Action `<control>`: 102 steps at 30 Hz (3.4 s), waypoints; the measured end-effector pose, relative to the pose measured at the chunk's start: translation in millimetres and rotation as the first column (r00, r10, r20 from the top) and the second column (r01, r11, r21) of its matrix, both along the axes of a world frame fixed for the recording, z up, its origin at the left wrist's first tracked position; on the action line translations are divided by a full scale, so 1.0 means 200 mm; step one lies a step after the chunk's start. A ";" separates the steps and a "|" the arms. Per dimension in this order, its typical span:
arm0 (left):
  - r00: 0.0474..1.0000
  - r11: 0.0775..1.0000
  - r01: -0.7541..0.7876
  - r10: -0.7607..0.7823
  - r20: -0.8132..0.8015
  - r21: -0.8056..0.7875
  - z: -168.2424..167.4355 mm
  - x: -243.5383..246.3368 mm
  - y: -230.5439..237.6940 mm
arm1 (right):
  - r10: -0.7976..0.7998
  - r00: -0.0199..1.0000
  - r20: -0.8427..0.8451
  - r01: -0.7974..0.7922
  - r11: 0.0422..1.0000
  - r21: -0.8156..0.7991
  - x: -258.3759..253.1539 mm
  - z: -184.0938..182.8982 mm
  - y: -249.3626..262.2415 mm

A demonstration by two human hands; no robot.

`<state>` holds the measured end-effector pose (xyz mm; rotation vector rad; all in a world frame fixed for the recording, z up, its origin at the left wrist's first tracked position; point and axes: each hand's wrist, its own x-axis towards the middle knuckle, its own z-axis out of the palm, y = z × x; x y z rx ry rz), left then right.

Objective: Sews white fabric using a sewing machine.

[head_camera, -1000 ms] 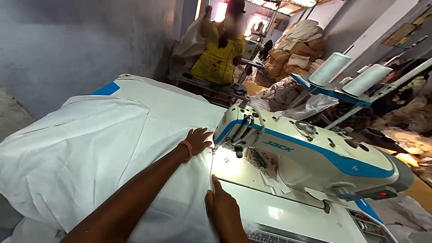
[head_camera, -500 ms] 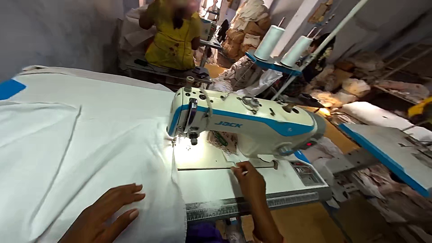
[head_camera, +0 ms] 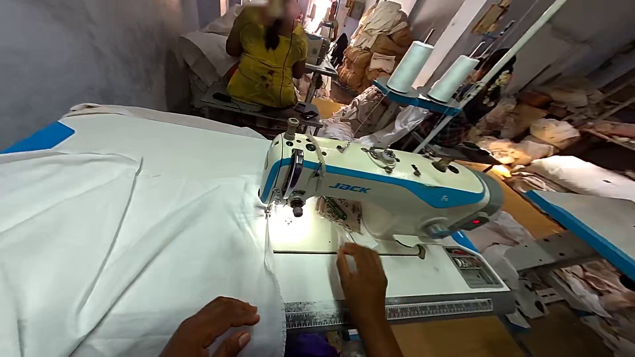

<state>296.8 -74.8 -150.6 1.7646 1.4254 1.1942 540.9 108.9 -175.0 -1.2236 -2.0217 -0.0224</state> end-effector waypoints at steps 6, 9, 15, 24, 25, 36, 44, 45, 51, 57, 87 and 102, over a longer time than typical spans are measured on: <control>0.682 0.833 0.266 0.194 0.705 -0.486 0.01 0.19 0.11 | 0.063 0.533 -0.844 -0.571 0.763 -0.304 -0.18 0.12 -0.49; 0.357 0.888 0.045 0.414 0.837 -0.458 0.01 0.28 0.19 | -0.041 0.405 -0.913 -0.676 0.660 -0.329 -0.22 0.10 -0.54; 0.400 0.870 -0.113 0.481 0.780 -0.479 0.06 0.21 0.23 | 0.392 0.713 -0.582 -0.629 0.725 -0.282 -0.19 0.05 -0.51; 0.954 0.732 0.110 0.111 0.277 -0.672 0.15 0.03 0.21 | 0.589 0.763 -0.266 -0.637 0.756 -0.152 -0.19 0.10 -0.40; 0.986 0.716 0.132 -0.027 0.162 -0.685 0.17 0.02 0.22 | 0.595 0.755 -0.275 -0.650 0.737 -0.188 -0.20 0.11 -0.39; 0.853 0.859 0.336 -0.103 0.512 -0.386 0.04 -0.02 0.15 | 0.137 0.517 -0.845 -0.719 0.605 -0.342 -0.28 0.10 -0.41; 0.612 0.897 0.006 0.346 0.711 -0.442 0.04 0.15 0.10 | 0.005 0.471 -0.882 -0.737 0.553 -0.390 -0.28 0.10 -0.46; 0.620 0.900 -0.019 0.351 0.701 -0.434 0.05 0.15 0.10 | 0.017 0.474 -0.880 -0.744 0.542 -0.391 -0.27 0.10 -0.46; 0.713 0.922 -0.084 0.320 0.623 -0.377 0.05 0.15 0.08 | 0.026 0.484 -0.875 -0.772 0.483 -0.413 -0.25 0.12 -0.47; 0.709 0.921 -0.095 0.328 0.624 -0.377 0.04 0.15 0.08 | 0.037 0.500 -0.865 -0.774 0.468 -0.427 -0.24 0.12 -0.47; 0.900 0.840 -0.321 0.415 0.136 -0.436 0.22 -0.08 0.52 | 0.205 0.978 -0.046 -0.168 0.631 -0.757 -0.50 0.13 -0.06; 0.914 0.703 -0.376 0.174 -0.366 -0.604 0.12 -0.20 0.88 | 0.253 0.920 0.299 0.072 0.642 -0.763 -0.62 0.18 -0.20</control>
